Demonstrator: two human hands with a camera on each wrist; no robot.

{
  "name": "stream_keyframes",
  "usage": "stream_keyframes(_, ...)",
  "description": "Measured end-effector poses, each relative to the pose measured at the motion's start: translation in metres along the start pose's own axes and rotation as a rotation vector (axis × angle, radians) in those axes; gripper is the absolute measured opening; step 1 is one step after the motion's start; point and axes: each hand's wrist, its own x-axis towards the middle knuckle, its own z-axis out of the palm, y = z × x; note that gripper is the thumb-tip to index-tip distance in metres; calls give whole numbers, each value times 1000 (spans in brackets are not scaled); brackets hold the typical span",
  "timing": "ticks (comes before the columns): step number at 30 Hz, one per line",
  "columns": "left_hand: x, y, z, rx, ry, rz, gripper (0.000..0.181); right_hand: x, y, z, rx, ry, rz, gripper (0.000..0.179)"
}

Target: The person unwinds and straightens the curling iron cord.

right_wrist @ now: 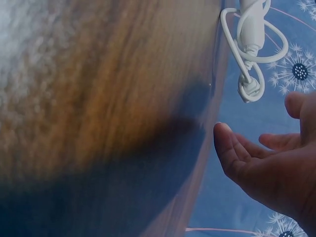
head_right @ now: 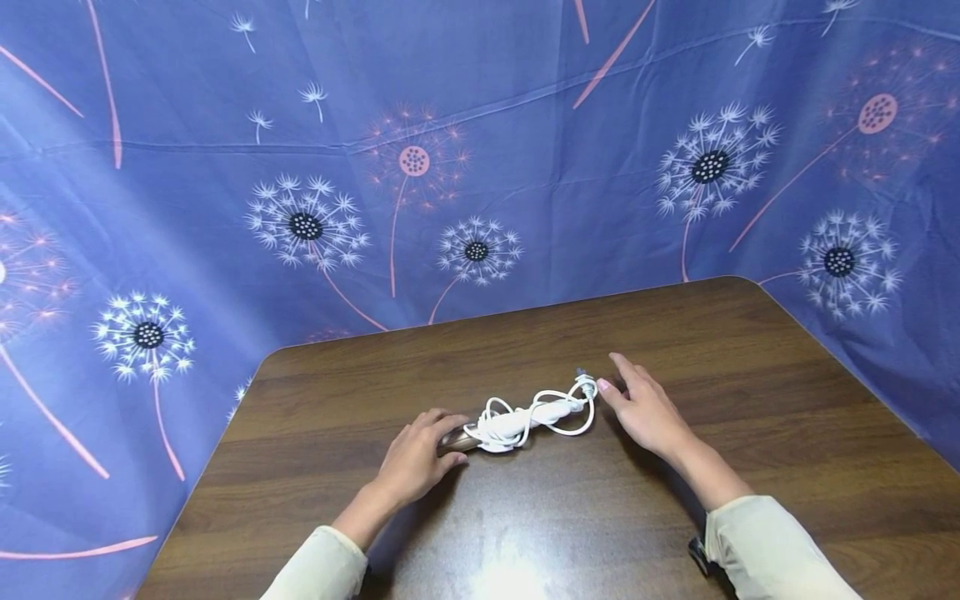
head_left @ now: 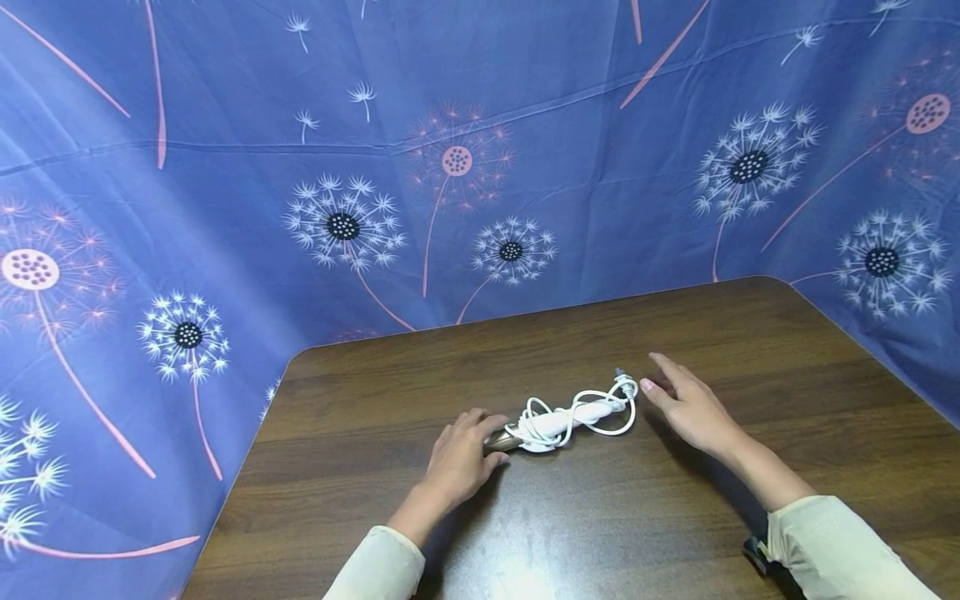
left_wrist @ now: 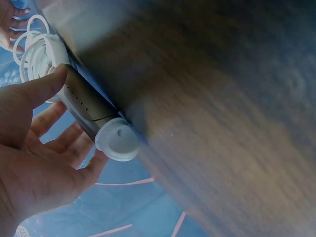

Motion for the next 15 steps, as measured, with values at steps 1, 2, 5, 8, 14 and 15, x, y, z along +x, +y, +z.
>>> stream_keyframes(1, 0, 1, 0, 0, -5, -6, 52, 0, 0, 0, 1, 0, 0, 60)
stream_keyframes(2, 0, 1, 0, 0, -8, -10, 52, 0, 0, 0, 1, -2, 1, 60)
stream_keyframes(5, 0, 1, 2, 10, -4, -5, 52, -1, 0, 1, 3, -8, 4, 61)
stream_keyframes(8, 0, 0, 3, 20, 15, 9, 53, 0, 1, 3, 7, -10, 2, 61)
stream_keyframes(14, 0, -2, 5, 34, 38, 34, 54, 1, 2, 9, 28, -20, -18, 59)
stream_keyframes(15, 0, -2, 6, 34, 37, 36, 55, 1, 2, 10, 29, -21, -23, 58)
